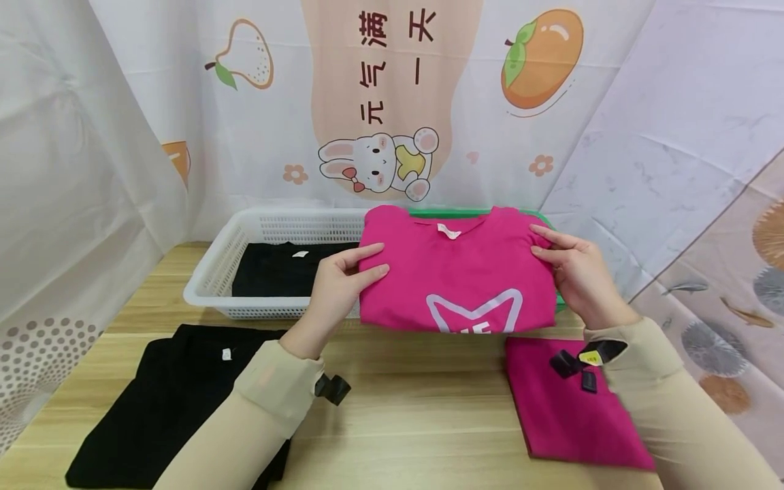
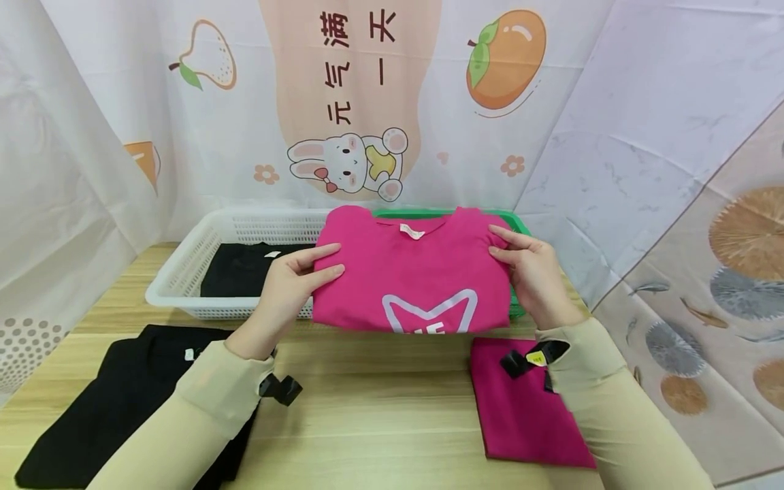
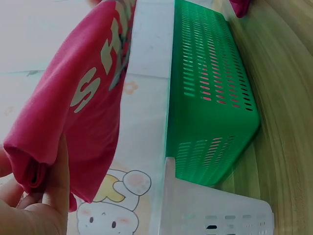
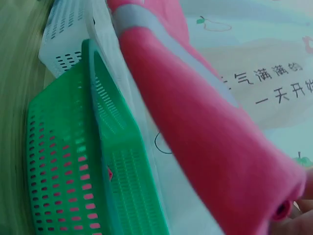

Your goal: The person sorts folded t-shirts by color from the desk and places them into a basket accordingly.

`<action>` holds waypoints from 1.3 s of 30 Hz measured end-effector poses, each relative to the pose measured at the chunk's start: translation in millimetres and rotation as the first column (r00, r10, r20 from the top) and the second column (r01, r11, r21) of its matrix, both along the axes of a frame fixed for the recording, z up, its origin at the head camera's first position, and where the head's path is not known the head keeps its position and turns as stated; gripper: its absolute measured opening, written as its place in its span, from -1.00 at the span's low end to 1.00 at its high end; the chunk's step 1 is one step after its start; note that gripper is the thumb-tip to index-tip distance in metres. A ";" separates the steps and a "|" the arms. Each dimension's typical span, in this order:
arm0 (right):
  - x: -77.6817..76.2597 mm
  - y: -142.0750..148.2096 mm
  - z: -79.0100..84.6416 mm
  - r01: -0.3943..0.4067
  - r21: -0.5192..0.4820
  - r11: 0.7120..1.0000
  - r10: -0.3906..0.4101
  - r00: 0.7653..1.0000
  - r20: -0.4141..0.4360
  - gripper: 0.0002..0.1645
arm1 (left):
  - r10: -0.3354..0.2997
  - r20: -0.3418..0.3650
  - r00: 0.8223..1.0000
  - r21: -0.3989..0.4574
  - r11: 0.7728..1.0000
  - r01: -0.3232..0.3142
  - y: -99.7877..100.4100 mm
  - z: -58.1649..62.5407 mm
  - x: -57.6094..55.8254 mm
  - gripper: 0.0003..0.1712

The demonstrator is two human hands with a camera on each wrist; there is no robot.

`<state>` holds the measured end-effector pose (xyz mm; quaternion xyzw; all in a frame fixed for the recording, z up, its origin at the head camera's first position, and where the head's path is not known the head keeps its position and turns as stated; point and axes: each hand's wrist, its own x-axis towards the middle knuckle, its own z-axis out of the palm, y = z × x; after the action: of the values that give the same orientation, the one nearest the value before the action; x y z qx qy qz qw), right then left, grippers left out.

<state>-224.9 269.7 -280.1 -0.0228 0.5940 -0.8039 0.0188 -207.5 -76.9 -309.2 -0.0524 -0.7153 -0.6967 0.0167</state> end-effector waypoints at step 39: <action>-59.6 18.9 1.0 0.410 0.019 0.912 -0.411 0.911 0.047 -0.56 | 0.017 -0.017 1.000 -0.212 0.977 -0.020 49.2 -18.5 -55.7 -0.60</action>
<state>-284.5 288.6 -279.1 0.1224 0.5886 -0.7875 -0.1355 -263.2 -27.7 -327.7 -0.0524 -0.7860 -0.6156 0.0226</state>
